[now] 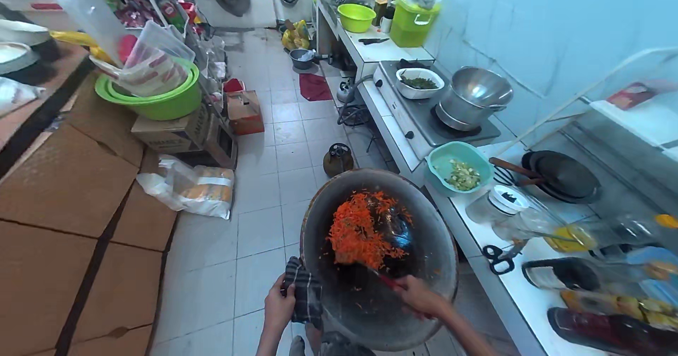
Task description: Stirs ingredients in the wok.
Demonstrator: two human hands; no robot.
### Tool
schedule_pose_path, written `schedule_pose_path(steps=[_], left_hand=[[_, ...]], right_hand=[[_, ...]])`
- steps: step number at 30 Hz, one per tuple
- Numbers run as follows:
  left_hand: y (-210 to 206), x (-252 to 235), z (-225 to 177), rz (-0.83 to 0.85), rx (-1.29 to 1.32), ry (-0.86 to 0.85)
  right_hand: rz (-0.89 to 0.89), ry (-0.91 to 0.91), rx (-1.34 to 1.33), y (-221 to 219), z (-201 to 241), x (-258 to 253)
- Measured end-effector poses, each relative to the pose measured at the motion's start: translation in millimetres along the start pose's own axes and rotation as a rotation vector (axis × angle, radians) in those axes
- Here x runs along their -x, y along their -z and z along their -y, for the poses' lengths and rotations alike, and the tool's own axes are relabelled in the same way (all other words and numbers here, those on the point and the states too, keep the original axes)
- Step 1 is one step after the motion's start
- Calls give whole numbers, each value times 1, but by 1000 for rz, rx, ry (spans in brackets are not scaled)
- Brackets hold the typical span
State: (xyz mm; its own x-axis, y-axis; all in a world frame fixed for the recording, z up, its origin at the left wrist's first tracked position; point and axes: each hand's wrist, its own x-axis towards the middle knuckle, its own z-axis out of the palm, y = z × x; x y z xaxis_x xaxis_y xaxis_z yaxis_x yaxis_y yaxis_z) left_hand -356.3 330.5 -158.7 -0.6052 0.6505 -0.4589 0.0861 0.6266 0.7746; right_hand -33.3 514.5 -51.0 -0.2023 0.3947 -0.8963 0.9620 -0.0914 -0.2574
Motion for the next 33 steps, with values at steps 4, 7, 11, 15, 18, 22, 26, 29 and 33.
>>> schedule_pose_path(steps=[4, 7, 11, 15, 18, 22, 26, 29, 33], left_hand=[[1, 3, 0, 13, 26, 15], [0, 5, 4, 6, 58, -2], [-1, 5, 4, -6, 48, 7], [1, 6, 3, 19, 5, -13], [5, 4, 8, 28, 25, -40], [4, 6, 17, 26, 39, -57], [3, 8, 21, 45, 58, -63], [3, 11, 19, 55, 75, -66], [3, 12, 19, 47, 95, -69]], right_hand=[[-184, 36, -575, -38, 5, -56], [-50, 58, -1231, -23, -24, -26], [-161, 102, -1029, 17, -40, 20], [-305, -102, -118, -23, 7, 0], [-127, -25, 87, -42, 13, 7], [85, -55, 279, 26, -2, 84], [31, -222, 594, 61, 6, 145], [13, -306, 713, 68, 16, 156], [-112, -276, 596, 58, 17, 104]])
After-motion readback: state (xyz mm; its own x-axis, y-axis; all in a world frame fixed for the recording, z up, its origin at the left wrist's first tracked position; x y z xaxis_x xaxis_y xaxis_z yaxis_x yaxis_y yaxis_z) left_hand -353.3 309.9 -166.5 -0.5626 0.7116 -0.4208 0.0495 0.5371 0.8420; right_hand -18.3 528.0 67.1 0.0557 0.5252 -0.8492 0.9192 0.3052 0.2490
